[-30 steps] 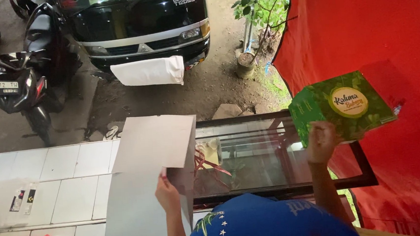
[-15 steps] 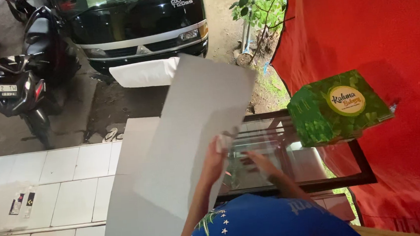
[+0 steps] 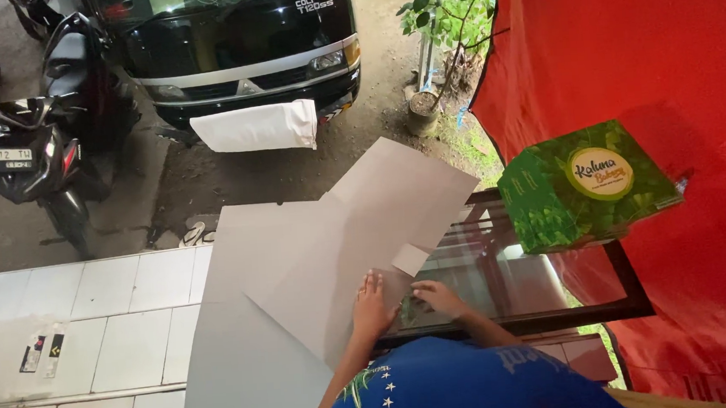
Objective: Assembling and folding cardboard cake boxes on a glass-topped counter.
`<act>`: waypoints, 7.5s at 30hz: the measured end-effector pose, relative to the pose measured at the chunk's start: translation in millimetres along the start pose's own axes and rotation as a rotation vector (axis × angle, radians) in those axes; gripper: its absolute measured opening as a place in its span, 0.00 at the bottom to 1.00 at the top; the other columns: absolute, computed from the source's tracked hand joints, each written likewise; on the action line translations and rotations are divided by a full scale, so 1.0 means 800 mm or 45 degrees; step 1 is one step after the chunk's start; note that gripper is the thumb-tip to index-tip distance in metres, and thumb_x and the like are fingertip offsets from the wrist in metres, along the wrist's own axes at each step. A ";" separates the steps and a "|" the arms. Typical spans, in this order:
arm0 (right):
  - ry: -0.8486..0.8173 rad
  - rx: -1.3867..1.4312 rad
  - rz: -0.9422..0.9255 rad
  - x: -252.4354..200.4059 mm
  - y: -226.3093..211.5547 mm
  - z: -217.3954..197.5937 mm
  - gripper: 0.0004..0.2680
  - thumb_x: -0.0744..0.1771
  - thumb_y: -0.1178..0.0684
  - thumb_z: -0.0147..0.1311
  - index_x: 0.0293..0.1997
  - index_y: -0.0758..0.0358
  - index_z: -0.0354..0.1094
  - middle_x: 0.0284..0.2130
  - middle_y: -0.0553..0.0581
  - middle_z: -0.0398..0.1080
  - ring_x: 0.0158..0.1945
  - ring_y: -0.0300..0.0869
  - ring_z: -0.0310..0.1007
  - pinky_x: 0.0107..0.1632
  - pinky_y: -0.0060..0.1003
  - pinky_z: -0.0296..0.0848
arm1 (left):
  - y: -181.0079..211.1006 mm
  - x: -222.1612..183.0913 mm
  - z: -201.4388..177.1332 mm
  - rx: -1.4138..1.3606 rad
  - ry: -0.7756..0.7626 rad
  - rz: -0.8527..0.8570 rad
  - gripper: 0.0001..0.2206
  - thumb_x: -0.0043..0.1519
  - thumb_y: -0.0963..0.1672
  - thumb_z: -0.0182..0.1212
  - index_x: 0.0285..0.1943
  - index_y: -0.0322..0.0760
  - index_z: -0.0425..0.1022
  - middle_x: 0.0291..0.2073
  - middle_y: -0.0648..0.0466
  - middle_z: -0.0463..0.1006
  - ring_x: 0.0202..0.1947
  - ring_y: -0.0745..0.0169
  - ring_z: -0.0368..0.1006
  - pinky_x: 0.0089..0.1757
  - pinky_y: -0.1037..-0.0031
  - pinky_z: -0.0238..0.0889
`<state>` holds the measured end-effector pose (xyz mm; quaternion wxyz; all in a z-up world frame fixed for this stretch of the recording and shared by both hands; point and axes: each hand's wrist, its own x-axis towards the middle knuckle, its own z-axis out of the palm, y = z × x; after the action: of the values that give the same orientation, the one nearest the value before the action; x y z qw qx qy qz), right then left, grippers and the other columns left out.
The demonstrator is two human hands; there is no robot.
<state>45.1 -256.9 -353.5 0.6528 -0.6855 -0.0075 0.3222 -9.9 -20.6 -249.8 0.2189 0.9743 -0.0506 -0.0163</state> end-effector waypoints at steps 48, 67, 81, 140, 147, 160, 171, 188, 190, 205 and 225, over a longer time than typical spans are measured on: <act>0.165 -1.012 -0.380 -0.139 -0.178 0.067 0.20 0.65 0.47 0.58 0.66 0.53 0.65 0.57 0.62 0.67 0.62 0.53 0.67 0.64 0.47 0.67 | -0.103 -0.044 -0.152 0.478 0.346 -0.944 0.33 0.53 0.59 0.69 0.60 0.36 0.71 0.51 0.48 0.72 0.54 0.47 0.70 0.49 0.59 0.69; 0.145 -1.557 -0.482 -0.136 -0.138 0.033 0.33 0.58 0.31 0.66 0.68 0.45 0.58 0.69 0.54 0.54 0.73 0.51 0.49 0.70 0.58 0.48 | -0.047 -0.036 -0.040 0.167 -0.116 0.308 0.43 0.52 0.57 0.70 0.73 0.38 0.58 0.74 0.51 0.55 0.73 0.47 0.51 0.65 0.50 0.45; 0.210 -1.572 -0.611 -0.140 -0.146 0.035 0.31 0.59 0.34 0.66 0.68 0.47 0.60 0.68 0.56 0.56 0.72 0.53 0.52 0.68 0.55 0.53 | -0.052 -0.034 -0.050 0.376 0.137 0.751 0.28 0.63 0.54 0.59 0.66 0.31 0.69 0.66 0.44 0.70 0.65 0.48 0.66 0.57 0.58 0.62; 0.173 -1.318 -0.175 -0.171 -0.209 -0.006 0.20 0.59 0.45 0.65 0.55 0.52 0.72 0.52 0.59 0.70 0.57 0.52 0.68 0.59 0.48 0.67 | 0.052 0.008 -0.039 0.105 0.263 0.490 0.10 0.63 0.48 0.59 0.48 0.40 0.75 0.46 0.49 0.76 0.50 0.47 0.72 0.50 0.55 0.64; 0.516 -1.583 -0.898 -0.098 -0.099 0.005 0.25 0.61 0.45 0.61 0.63 0.61 0.65 0.58 0.65 0.65 0.62 0.57 0.63 0.63 0.57 0.60 | 0.078 0.015 0.003 0.166 0.397 0.248 0.18 0.61 0.45 0.56 0.60 0.41 0.70 0.61 0.44 0.69 0.60 0.40 0.64 0.60 0.46 0.53; 0.580 -1.589 -0.579 -0.125 -0.117 -0.001 0.17 0.69 0.50 0.47 0.68 0.48 0.61 0.67 0.59 0.57 0.69 0.55 0.55 0.70 0.63 0.50 | 0.003 0.012 -0.033 0.141 0.313 -0.083 0.24 0.68 0.49 0.47 0.75 0.44 0.61 0.70 0.44 0.61 0.72 0.43 0.54 0.65 0.39 0.41; 0.741 -1.680 -0.644 -0.184 -0.119 -0.108 0.19 0.65 0.51 0.50 0.65 0.54 0.64 0.62 0.62 0.64 0.60 0.58 0.64 0.60 0.56 0.62 | -0.091 -0.004 -0.088 0.109 0.409 -0.218 0.36 0.62 0.61 0.51 0.76 0.48 0.56 0.74 0.54 0.57 0.73 0.49 0.51 0.66 0.44 0.40; 0.791 -1.600 -0.704 -0.182 -0.109 -0.111 0.18 0.65 0.50 0.50 0.63 0.49 0.67 0.62 0.59 0.64 0.60 0.55 0.65 0.62 0.59 0.59 | -0.105 0.060 -0.061 0.288 0.534 -0.318 0.30 0.60 0.54 0.58 0.72 0.46 0.63 0.72 0.48 0.60 0.73 0.46 0.52 0.64 0.39 0.42; 0.801 -1.581 -0.718 -0.177 -0.105 -0.112 0.18 0.65 0.49 0.50 0.64 0.49 0.66 0.62 0.59 0.64 0.61 0.55 0.65 0.62 0.60 0.58 | -0.110 0.068 -0.060 0.302 0.600 -0.302 0.30 0.60 0.53 0.59 0.72 0.45 0.64 0.72 0.48 0.61 0.73 0.46 0.52 0.65 0.39 0.43; 0.589 -1.594 -0.666 -0.133 -0.111 -0.052 0.20 0.65 0.51 0.51 0.66 0.49 0.63 0.65 0.59 0.60 0.68 0.54 0.58 0.65 0.63 0.55 | -0.137 0.134 -0.064 0.277 0.535 -0.549 0.34 0.58 0.53 0.59 0.74 0.44 0.60 0.74 0.51 0.56 0.75 0.49 0.49 0.65 0.34 0.40; 0.702 -1.281 -0.744 -0.150 -0.160 -0.038 0.15 0.62 0.52 0.55 0.53 0.58 0.73 0.55 0.56 0.71 0.59 0.53 0.69 0.61 0.51 0.63 | 0.042 -0.026 -0.012 0.286 0.007 0.765 0.31 0.66 0.54 0.56 0.72 0.30 0.63 0.71 0.38 0.62 0.72 0.40 0.54 0.65 0.47 0.49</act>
<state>16.0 -316.7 -188.0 0.2902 -0.9353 -0.1761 -0.0998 -33.1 -44.8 -226.6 0.1051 0.9339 -0.3370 0.0573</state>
